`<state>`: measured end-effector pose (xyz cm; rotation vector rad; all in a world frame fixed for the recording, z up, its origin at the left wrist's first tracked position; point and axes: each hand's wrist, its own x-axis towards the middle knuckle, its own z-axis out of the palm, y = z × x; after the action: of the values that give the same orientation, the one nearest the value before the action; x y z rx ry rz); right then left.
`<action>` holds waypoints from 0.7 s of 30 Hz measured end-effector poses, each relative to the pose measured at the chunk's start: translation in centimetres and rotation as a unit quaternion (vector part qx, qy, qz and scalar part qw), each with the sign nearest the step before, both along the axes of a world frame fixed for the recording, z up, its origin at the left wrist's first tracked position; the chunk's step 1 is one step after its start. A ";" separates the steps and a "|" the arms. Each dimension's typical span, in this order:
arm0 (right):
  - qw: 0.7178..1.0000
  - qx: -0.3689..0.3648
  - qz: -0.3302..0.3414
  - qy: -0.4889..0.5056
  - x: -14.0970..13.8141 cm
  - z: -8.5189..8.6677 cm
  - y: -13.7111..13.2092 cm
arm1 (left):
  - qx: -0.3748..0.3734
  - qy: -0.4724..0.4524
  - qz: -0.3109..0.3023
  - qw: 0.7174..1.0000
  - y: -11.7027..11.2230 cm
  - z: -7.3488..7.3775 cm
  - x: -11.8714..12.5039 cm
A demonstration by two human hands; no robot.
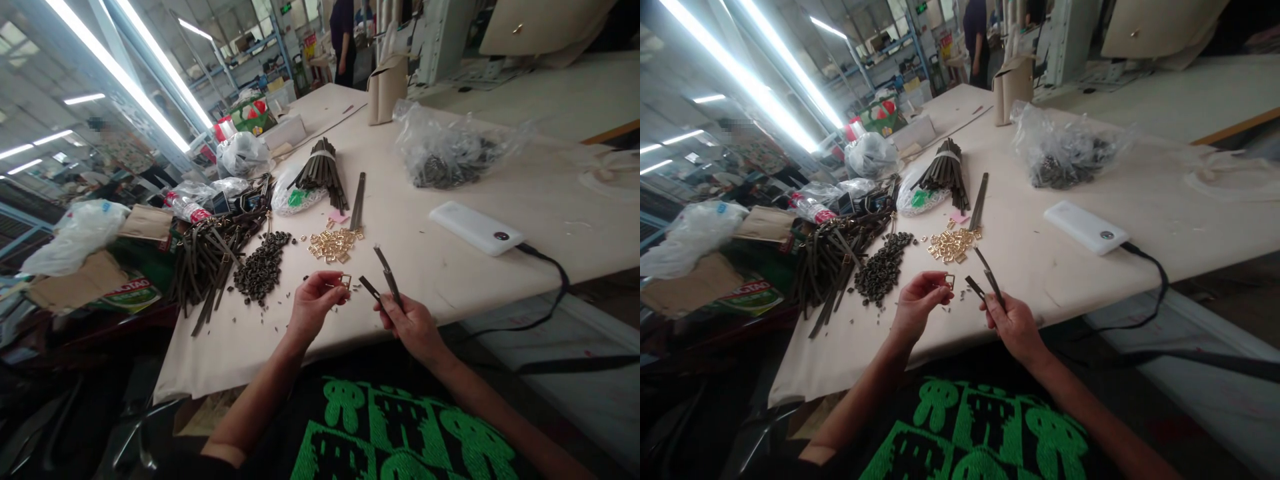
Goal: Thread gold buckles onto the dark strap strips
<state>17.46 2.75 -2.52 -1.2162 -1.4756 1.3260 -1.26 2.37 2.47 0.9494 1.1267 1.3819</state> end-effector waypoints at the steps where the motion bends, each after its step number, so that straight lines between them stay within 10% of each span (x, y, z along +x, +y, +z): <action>1: 1.000 0.000 -0.002 0.001 0.0 0.0 -0.1 | 0.000 -0.006 -0.004 1.000 -0.1 0.0 0.0; 21: 1.000 0.005 0.028 -0.010 -0.5 0.2 -0.5 | -0.196 -0.245 0.022 0.949 -1.6 0.3 -0.4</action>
<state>16.96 2.27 -2.30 -1.1923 -1.5379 1.3466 -1.70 0.74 2.80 0.2711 0.9854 1.2681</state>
